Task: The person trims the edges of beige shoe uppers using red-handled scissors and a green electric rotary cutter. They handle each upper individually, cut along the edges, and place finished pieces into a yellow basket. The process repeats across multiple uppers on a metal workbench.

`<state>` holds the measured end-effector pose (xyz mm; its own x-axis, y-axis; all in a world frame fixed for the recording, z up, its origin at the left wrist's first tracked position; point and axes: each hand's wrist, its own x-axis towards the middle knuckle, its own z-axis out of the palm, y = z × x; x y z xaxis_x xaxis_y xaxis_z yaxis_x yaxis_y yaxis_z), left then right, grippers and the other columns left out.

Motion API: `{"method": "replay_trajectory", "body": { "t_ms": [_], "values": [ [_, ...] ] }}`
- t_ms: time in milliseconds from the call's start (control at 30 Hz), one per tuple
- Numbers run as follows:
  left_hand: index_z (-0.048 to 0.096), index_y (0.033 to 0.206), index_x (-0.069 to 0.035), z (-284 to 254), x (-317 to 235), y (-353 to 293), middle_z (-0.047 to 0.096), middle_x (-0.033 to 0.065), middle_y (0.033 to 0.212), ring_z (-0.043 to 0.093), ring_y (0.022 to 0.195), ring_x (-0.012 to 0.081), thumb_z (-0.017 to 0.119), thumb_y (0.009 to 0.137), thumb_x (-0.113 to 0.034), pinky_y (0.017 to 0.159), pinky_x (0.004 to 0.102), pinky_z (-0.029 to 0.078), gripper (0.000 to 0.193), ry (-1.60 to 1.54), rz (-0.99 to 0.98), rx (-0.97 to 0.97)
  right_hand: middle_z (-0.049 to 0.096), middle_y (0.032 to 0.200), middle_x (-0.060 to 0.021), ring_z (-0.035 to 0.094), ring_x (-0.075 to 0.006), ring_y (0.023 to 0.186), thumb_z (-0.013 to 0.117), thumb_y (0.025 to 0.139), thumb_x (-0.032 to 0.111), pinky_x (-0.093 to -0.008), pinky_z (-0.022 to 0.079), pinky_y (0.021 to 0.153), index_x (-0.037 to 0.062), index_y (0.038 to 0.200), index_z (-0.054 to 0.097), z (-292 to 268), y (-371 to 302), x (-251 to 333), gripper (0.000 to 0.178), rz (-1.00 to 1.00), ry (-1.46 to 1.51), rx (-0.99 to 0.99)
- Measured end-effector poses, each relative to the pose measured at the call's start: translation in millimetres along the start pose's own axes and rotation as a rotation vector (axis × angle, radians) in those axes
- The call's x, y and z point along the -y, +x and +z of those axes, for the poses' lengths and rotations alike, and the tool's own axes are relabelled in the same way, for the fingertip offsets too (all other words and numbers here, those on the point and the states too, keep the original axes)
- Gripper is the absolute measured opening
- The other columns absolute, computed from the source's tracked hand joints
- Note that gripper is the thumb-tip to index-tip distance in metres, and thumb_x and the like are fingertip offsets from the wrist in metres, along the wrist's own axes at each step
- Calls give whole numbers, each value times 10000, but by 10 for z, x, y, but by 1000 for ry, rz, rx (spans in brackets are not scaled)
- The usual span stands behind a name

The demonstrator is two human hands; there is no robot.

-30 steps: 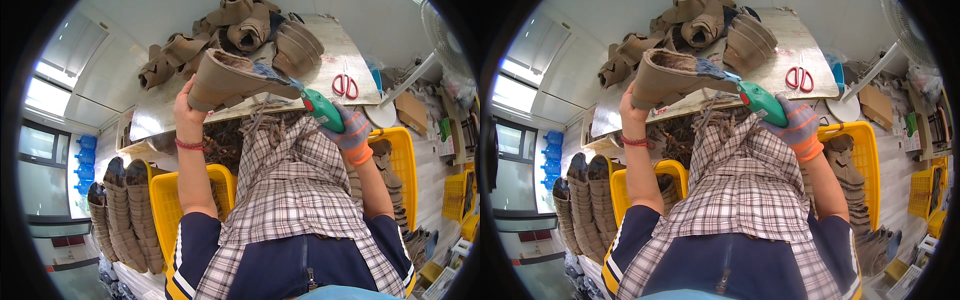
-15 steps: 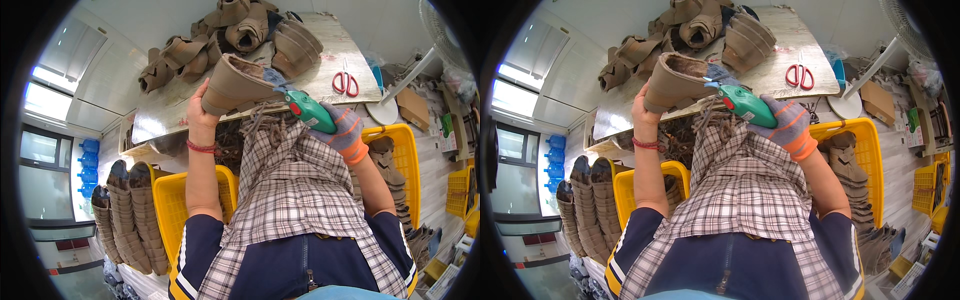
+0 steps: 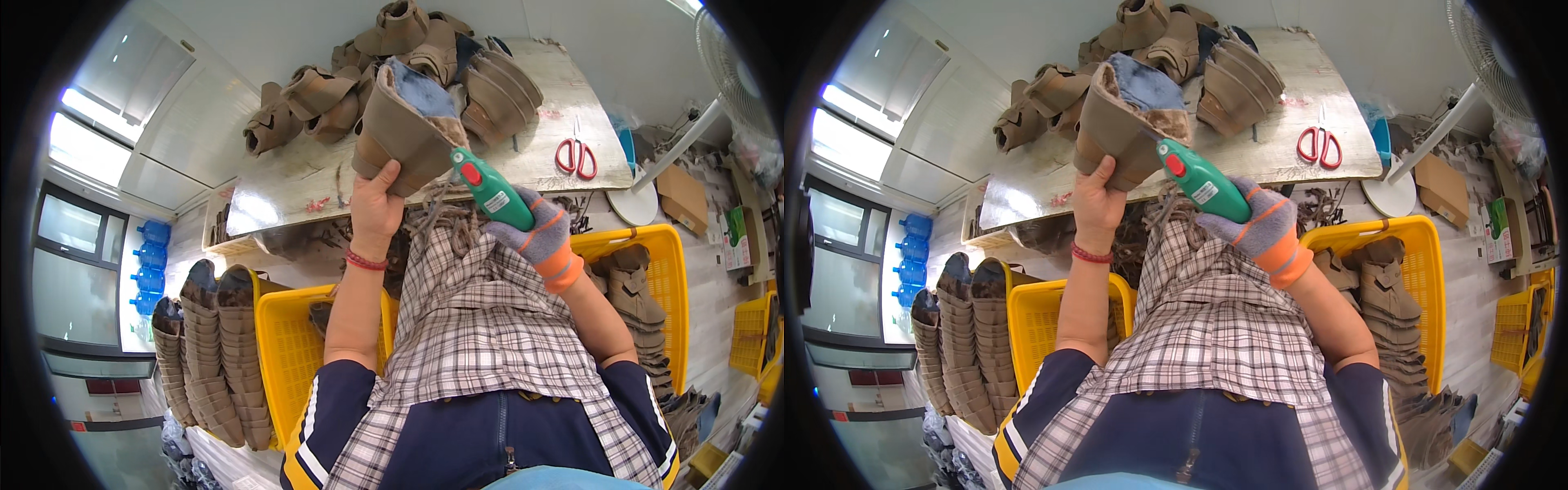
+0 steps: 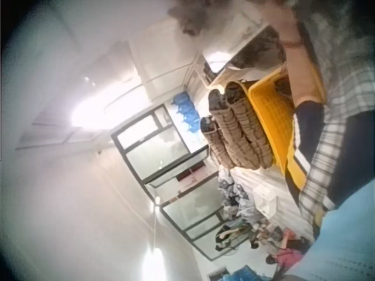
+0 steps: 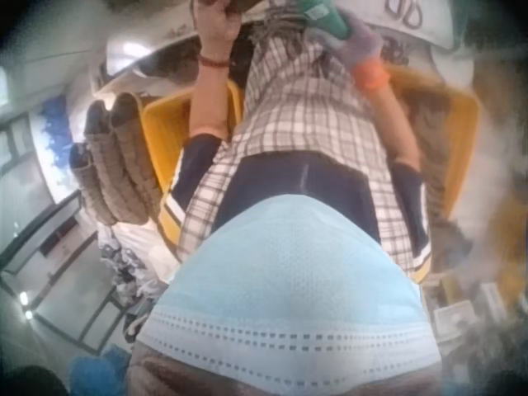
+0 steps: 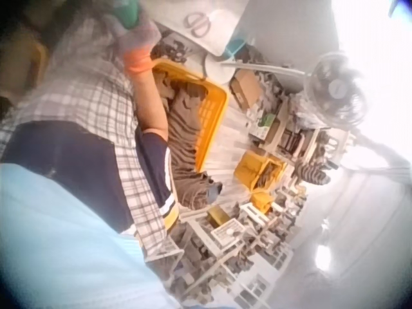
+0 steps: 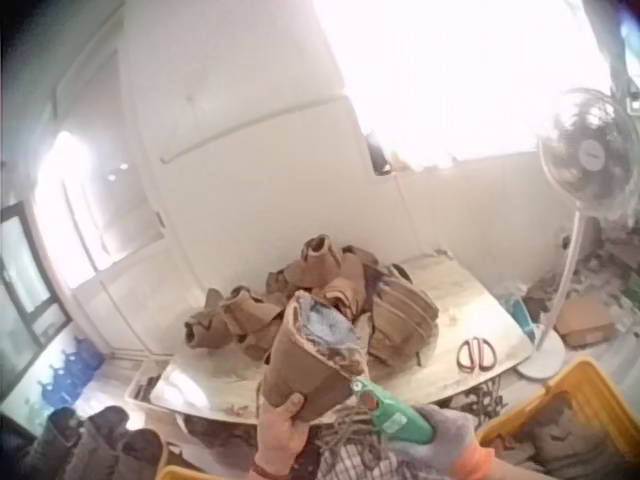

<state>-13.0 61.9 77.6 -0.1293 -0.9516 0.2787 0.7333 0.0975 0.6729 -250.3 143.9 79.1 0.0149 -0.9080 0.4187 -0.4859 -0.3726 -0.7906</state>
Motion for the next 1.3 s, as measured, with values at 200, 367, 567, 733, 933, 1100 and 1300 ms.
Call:
{"method": "replay_trajectory", "body": {
  "t_ms": [200, 367, 567, 733, 933, 1100, 1300],
  "values": [
    [514, 1262, -26, -41, 73, -54, 589, 71, 1209, 565, 1094, 196, 606, 864, -2, 947, 338, 465, 409, 219, 147, 92, 680, 766, -131, 677, -223, 660, 805, 668, 420, -307, 527, 612, 8, 1063, 621, 67, 16, -107, 600, 101, 56, -56],
    [565, 1198, 1, -65, 158, -117, 617, 66, 1163, 570, 1043, 154, 616, 874, -31, 910, 307, 448, 330, 558, 181, 101, 675, 748, -128, 670, -210, 642, 811, 673, 391, -297, 521, 592, 13, 1056, 623, 90, 40, -16, 569, 30, 49, -94],
    [615, 1079, 8, 50, 249, -191, 650, 104, 1051, 604, 965, 218, 594, 859, -6, 854, 334, 453, 222, 1038, 315, 111, 680, 746, -90, 648, -120, 623, 806, 700, 353, -244, 504, 559, 7, 1061, 621, 89, 78, 13, 534, 154, 211, -121],
    [632, 1038, -13, -300, 360, -183, 619, 168, 1035, 563, 982, 359, 570, 753, 53, 842, 409, 449, 298, 1518, 558, 341, 669, 727, -43, 615, -61, 620, 796, 724, 332, -206, 483, 546, 5, 1040, 626, 15, 121, 99, 485, 257, 341, -125],
    [634, 1073, -22, -141, 369, -246, 589, 180, 1120, 512, 1076, 397, 555, 722, 65, 905, 472, 416, 370, 1626, 653, 435, 627, 683, -5, 548, -43, 571, 781, 749, 311, -197, 459, 532, -4, 996, 630, -135, 160, 178, 428, 334, 411, -80],
    [629, 1098, -17, -114, 375, -340, 573, 166, 1178, 503, 1129, 376, 538, 730, 95, 963, 459, 405, 396, 1630, 631, 476, 607, 674, 3, 518, -40, 545, 763, 770, 286, -204, 426, 499, -11, 977, 628, -223, 258, 175, 387, 367, 498, -60],
    [447, 1222, 88, -474, 245, 50, 572, 226, 1141, 529, 1118, 354, 496, 808, 97, 945, 390, 425, 417, 1511, 666, 393, 563, 656, 20, 490, -42, 518, 741, 795, 292, -194, 391, 475, -10, 1001, 613, -367, 339, 86, 387, 362, 533, -196]
  ]
}}
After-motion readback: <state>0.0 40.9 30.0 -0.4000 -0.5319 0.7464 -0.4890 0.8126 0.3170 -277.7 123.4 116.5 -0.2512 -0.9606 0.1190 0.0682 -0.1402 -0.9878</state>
